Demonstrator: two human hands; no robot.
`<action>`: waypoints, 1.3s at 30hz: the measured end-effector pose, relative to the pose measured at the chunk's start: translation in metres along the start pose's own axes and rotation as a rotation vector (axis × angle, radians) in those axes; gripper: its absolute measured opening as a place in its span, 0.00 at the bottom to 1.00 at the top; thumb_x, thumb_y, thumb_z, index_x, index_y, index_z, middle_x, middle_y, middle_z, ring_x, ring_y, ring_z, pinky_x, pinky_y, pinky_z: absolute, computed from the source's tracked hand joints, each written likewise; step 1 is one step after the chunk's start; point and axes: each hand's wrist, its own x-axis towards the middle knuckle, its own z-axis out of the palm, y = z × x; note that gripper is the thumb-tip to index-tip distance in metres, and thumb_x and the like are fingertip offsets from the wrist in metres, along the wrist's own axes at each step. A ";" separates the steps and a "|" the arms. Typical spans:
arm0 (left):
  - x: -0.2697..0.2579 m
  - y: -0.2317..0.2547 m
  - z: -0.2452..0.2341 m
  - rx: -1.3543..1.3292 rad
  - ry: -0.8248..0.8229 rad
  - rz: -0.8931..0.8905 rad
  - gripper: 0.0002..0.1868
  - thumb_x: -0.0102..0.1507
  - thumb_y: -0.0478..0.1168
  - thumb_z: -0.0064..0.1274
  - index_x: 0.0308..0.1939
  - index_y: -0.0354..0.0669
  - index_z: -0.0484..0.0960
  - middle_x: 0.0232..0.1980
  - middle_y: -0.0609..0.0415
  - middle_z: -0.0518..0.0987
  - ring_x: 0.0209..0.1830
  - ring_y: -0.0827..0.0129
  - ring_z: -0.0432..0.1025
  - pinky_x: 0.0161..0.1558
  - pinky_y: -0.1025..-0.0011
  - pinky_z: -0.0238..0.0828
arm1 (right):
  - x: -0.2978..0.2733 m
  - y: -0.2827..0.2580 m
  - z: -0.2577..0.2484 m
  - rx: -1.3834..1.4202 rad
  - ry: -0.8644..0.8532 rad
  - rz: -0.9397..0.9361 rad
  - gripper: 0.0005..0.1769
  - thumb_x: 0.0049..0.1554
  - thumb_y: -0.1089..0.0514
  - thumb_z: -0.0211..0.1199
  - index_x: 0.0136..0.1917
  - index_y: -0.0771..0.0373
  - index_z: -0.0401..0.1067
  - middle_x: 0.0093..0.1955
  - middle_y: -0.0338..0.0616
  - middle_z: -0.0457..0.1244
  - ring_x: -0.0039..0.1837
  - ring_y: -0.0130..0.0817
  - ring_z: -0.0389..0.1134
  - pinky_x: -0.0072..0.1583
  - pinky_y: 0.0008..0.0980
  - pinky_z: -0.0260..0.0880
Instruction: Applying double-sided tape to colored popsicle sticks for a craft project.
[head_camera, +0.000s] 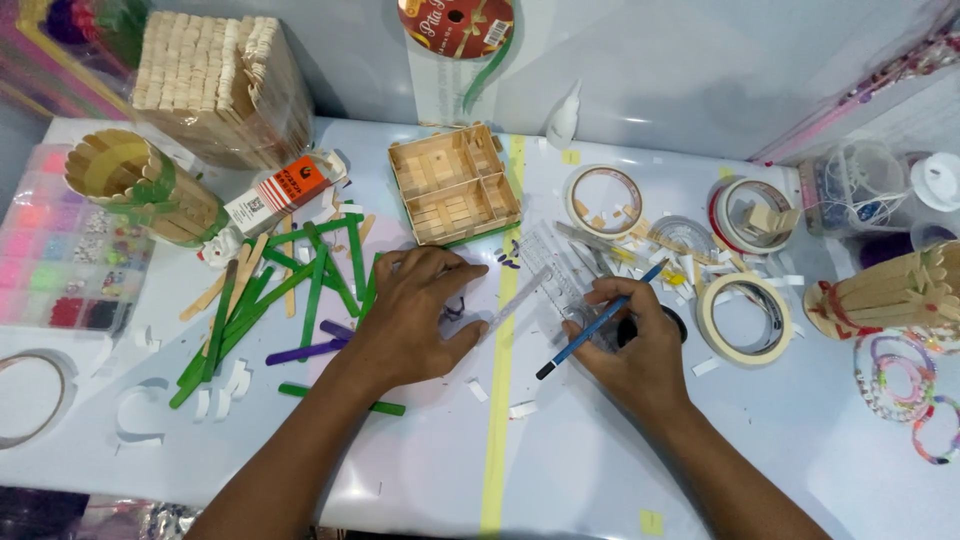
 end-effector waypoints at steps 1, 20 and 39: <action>0.000 0.001 -0.001 0.000 0.001 0.000 0.26 0.59 0.45 0.61 0.61 0.45 0.82 0.50 0.48 0.79 0.60 0.56 0.69 0.69 0.46 0.44 | 0.000 0.001 0.000 0.000 0.000 -0.001 0.29 0.47 0.64 0.78 0.58 0.64 0.68 0.45 0.49 0.70 0.47 0.44 0.72 0.52 0.41 0.71; -0.006 0.020 0.004 0.200 0.087 0.075 0.12 0.54 0.45 0.67 0.36 0.43 0.90 0.36 0.49 0.83 0.49 0.57 0.75 0.65 0.46 0.54 | 0.002 -0.019 -0.014 -0.233 0.013 0.372 0.32 0.46 0.54 0.80 0.60 0.62 0.70 0.49 0.51 0.70 0.51 0.49 0.73 0.58 0.46 0.75; -0.005 0.005 0.001 0.153 0.049 0.011 0.05 0.58 0.38 0.63 0.37 0.44 0.90 0.37 0.47 0.85 0.49 0.55 0.76 0.67 0.50 0.52 | 0.046 -0.012 0.018 -0.170 -0.319 -0.504 0.12 0.53 0.69 0.66 0.50 0.58 0.76 0.44 0.43 0.70 0.52 0.43 0.72 0.54 0.41 0.68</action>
